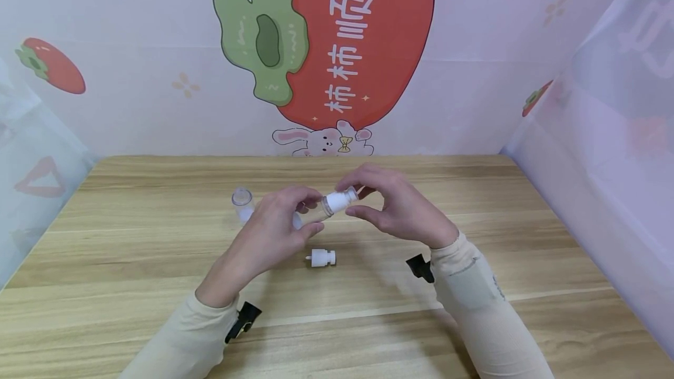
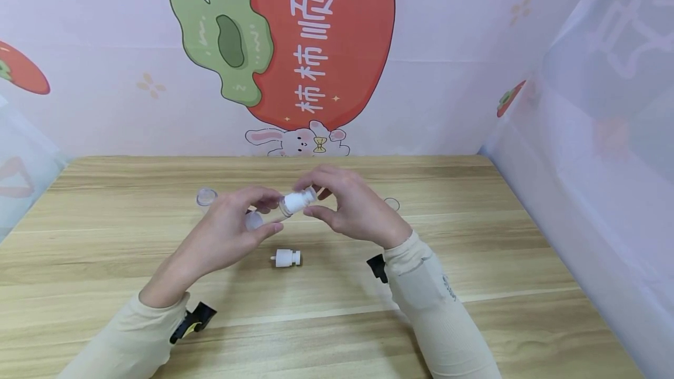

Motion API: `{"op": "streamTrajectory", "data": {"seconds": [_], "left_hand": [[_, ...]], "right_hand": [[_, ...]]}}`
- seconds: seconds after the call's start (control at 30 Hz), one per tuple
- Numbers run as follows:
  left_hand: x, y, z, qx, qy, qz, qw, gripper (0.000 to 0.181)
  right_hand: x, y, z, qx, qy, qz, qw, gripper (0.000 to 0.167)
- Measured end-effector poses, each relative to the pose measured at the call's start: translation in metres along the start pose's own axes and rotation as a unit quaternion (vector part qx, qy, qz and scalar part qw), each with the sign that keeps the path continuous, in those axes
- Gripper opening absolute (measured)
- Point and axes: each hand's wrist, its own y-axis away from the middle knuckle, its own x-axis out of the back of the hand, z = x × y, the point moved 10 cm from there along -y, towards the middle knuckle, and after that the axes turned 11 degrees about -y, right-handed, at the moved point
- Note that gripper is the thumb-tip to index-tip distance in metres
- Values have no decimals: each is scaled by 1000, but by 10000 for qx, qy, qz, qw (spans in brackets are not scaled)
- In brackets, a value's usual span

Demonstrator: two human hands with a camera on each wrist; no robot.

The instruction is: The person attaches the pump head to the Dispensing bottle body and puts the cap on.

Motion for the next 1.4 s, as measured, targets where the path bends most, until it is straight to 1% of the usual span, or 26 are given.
{"op": "streamTrajectory", "data": {"seconds": [0.43, 0.6, 0.77, 0.97, 1.2, 1.4], "left_hand": [[0, -1, 1, 15, -63, -15, 10000, 37], [1, 0, 1, -16, -107, 41, 9999, 37], [2, 0, 2, -75, -210, 132, 9997, 37], [4, 1, 5, -139, -314, 240, 9991, 35], [4, 1, 5, -157, -337, 295, 9989, 36], [4, 1, 4, -130, -361, 293, 9988, 36]], "right_hand": [[-2, 0, 3, -235, 148, -89, 9996, 37], [-3, 0, 6, -350, 188, -137, 9991, 30], [-4, 0, 11, -604, 205, -144, 9979, 22], [-5, 1, 18, -948, 282, -98, 9950, 16], [-5, 1, 22, -1159, 388, -121, 9924, 14], [-5, 2, 24, -1274, 358, -124, 9911, 16]]}}
